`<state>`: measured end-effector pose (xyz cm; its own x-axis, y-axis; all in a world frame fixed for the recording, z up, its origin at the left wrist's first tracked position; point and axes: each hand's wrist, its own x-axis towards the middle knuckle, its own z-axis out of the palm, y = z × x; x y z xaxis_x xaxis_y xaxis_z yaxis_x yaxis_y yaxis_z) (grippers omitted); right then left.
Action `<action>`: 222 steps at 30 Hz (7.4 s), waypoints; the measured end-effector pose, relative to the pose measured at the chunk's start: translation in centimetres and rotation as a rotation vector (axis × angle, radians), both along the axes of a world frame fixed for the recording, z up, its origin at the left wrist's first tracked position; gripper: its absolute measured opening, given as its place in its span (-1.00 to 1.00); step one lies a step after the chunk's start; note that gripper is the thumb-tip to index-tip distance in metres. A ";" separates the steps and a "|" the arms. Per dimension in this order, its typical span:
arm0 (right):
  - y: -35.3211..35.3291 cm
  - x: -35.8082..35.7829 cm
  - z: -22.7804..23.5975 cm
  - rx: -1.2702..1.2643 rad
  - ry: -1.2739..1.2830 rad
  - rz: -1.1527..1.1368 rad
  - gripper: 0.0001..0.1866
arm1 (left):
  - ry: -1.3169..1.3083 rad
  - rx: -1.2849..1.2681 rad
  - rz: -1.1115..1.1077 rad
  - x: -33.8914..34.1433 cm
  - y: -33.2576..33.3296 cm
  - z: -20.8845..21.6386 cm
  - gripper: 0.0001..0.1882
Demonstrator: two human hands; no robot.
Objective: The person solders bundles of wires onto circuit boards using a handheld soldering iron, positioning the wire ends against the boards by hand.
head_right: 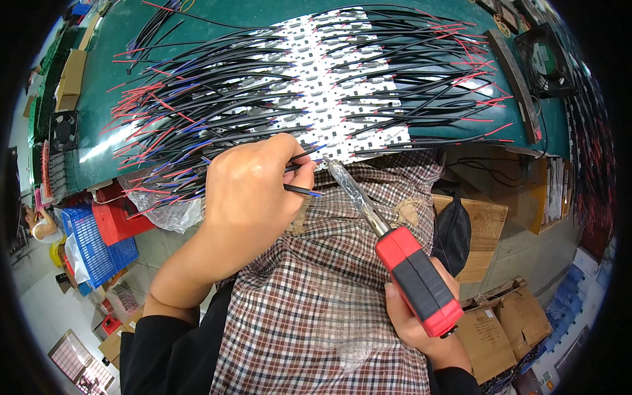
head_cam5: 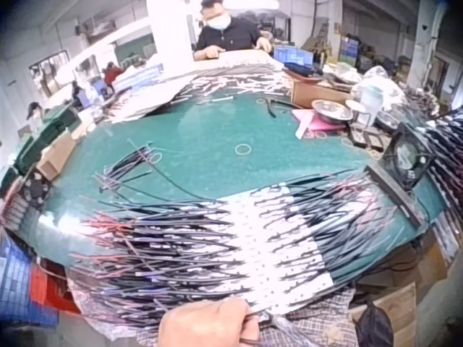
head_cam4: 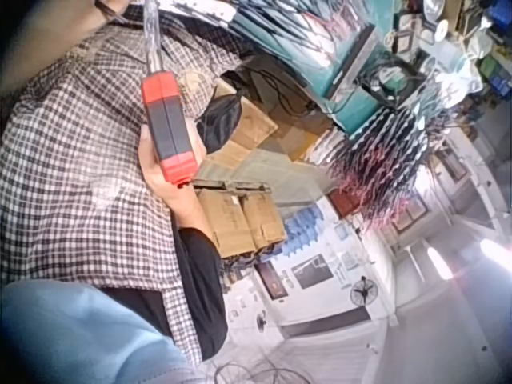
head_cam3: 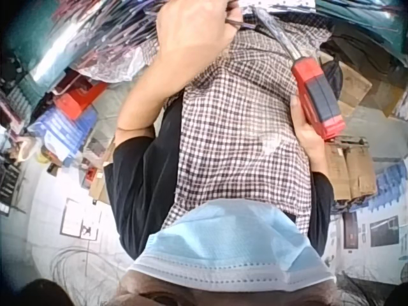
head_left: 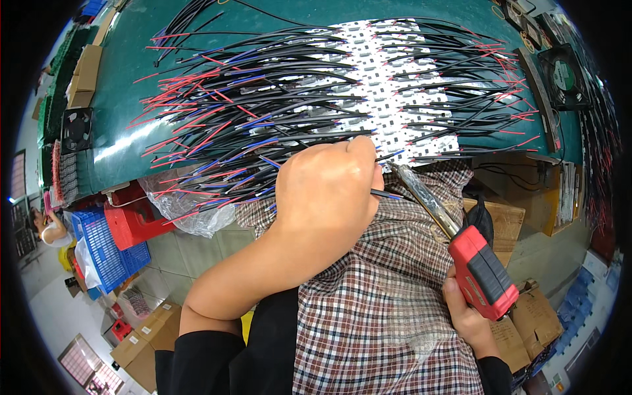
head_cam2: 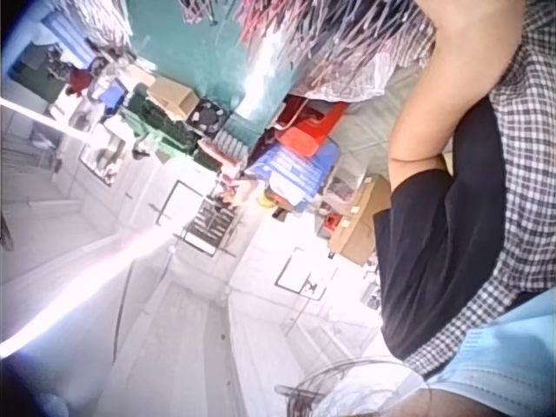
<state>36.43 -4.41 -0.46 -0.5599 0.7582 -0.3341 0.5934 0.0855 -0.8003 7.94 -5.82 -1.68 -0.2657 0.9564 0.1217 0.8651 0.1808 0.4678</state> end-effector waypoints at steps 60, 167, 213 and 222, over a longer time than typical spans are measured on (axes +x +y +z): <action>-0.3 -0.1 -0.3 0.013 0.023 0.037 -0.83 | 0.026 -0.010 -0.063 -0.1 0.4 0.1 -0.87; 7.3 -12.7 -6.3 0.306 0.641 0.232 0.09 | 0.258 -0.117 -0.114 2.2 2.0 3.5 -0.12; 12.9 -14.8 -0.3 0.091 1.386 -0.255 0.12 | 0.480 0.049 -0.009 1.5 5.0 3.2 -0.71; 12.9 -15.4 0.1 -0.053 1.463 -0.316 -0.20 | 0.544 -0.062 -0.017 -0.5 3.6 0.2 -0.90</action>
<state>21.03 8.49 -0.40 -0.2344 0.9138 0.3316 -0.7259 0.0624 -0.6849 7.39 -2.19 -1.45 -0.1650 0.9697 0.1801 0.9822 0.1781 -0.0593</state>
